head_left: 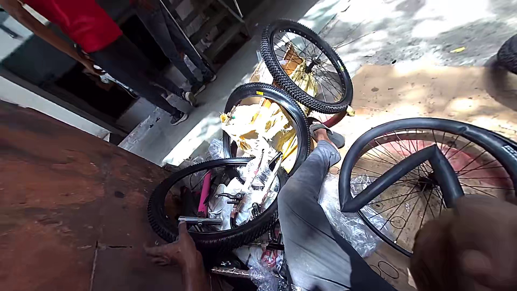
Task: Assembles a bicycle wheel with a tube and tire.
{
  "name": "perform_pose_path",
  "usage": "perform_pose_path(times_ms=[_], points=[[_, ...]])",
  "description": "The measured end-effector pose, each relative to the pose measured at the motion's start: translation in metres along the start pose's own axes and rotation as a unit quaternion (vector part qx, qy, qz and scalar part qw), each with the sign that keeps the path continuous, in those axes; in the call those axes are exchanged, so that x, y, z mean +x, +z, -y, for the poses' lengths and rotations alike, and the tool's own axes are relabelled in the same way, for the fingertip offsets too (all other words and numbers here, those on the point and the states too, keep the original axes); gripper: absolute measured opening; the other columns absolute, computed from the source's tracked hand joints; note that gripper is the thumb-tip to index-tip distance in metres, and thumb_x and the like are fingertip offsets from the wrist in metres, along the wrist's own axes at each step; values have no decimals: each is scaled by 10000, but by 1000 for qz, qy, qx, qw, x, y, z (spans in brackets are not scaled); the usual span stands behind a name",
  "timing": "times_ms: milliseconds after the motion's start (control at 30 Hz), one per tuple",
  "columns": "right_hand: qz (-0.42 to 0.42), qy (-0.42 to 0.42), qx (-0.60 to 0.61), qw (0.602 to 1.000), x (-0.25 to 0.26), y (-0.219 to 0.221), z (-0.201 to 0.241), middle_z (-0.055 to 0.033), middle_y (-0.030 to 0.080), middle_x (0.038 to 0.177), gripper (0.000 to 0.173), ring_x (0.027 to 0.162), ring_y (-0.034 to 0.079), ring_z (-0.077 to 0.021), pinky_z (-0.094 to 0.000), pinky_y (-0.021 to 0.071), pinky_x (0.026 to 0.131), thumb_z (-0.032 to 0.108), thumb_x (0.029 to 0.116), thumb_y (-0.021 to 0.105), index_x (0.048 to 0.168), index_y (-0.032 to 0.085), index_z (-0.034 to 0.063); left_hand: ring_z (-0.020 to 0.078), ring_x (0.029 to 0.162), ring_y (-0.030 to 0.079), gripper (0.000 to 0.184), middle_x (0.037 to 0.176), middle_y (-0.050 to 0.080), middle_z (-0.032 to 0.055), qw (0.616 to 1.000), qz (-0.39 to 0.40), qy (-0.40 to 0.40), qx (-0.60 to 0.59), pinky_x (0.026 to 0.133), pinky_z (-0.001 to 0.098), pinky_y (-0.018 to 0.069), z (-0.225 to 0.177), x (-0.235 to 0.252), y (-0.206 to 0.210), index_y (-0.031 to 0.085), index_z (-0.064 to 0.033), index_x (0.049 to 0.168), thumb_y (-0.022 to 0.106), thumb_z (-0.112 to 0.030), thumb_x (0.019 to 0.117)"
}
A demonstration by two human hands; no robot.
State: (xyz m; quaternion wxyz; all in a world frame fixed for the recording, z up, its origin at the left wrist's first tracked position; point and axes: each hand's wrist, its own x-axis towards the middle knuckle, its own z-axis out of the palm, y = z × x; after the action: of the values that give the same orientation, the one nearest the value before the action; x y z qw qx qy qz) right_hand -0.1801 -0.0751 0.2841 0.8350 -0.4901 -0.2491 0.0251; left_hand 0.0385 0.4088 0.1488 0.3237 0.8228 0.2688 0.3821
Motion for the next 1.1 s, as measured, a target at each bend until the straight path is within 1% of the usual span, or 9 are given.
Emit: perform_pose_path(times_ms=[100, 200, 233, 300, 500, 633, 800, 933, 1100], points=[[70, -18, -49, 996, 12, -36, -43, -8, 662, 893, 470, 737, 662, -109, -255, 592, 664, 384, 940, 711, 1360, 592, 210, 300, 1350, 515, 822, 1502, 481, 220, 955, 71, -184, -221, 1096, 457, 471, -13, 0, -2, 343, 11, 1543, 799, -177, 885], [21, -3, -69, 997, 15, -51, -67, -7, 663, 860, 461, 751, 678, -120, -274, 601, 699, 415, 924, 749, 1308, 618, 195, 182, 1002, 668, 359, 1152, 679, 110, 893, 131, -244, -354, 872, 384, 577, -36, 6, -6, 587, -29, 1304, 663, -185, 990], [-1, 8, -66, 998, 15, -57, -72, -13, 660, 853, 463, 746, 678, -129, -290, 605, 708, 419, 913, 761, 1295, 627, 195, 158, 828, 680, 256, 983, 686, 75, 874, 159, -247, -388, 732, 346, 601, -46, 12, -3, 606, -48, 1208, 636, -199, 1005], [-43, 21, -69, 996, 16, -66, -80, -23, 654, 838, 466, 730, 669, -135, -309, 605, 716, 413, 896, 778, 1286, 645, 195, 153, 712, 662, 162, 856, 659, 52, 839, 202, -247, -440, 654, 328, 601, -75, 20, 6, 598, -61, 1132, 594, -179, 1022], [-124, 36, -141, 982, 21, -80, -100, -27, 649, 822, 475, 705, 657, -141, -312, 599, 700, 421, 868, 803, 1236, 671, 152, 126, 640, 624, 90, 786, 624, 22, 755, 298, -190, -553, 597, 307, 572, -207, 35, 68, 597, -122, 1020, 637, -147, 944], [-146, 39, -230, 961, 20, -84, -108, 10, 654, 846, 474, 714, 647, -111, -283, 587, 668, 424, 874, 798, 1233, 678, 140, 107, 696, 622, 201, 832, 622, 20, 707, 316, -171, -609, 607, 293, 548, -314, 15, 76, 598, -132, 1063, 691, -96, 889], [-189, 14, -349, 918, 19, -95, -109, -16, 695, 980, 546, 843, 692, -147, -317, 613, 710, 471, 871, 786, 1271, 661, 121, 123, 711, 648, 45, 815, 639, 38, 580, 415, -51, -699, 648, 302, 580, -426, 7, 31, 597, -93, 991, 596, -71, 952], [-317, -27, -373, 872, 22, -102, -111, -74, 659, 1233, 864, 1075, 696, -246, -403, 657, 772, 578, 757, 837, 1445, 529, 157, 162, 775, 660, 95, 857, 620, 81, 459, 480, 54, -746, 714, 361, 603, -481, 13, -22, 547, -69, 1017, 484, -134, 1046], [-309, -83, -496, 807, 25, -100, -75, -38, 523, 1508, 1202, 1338, 559, -181, -424, 539, 1072, 807, 656, 773, 1592, 339, 189, 158, 699, 625, 133, 805, 589, 68, 484, 511, 67, -707, 647, 351, 586, -509, -27, -45, 561, -78, 998, 515, -190, 1052]])
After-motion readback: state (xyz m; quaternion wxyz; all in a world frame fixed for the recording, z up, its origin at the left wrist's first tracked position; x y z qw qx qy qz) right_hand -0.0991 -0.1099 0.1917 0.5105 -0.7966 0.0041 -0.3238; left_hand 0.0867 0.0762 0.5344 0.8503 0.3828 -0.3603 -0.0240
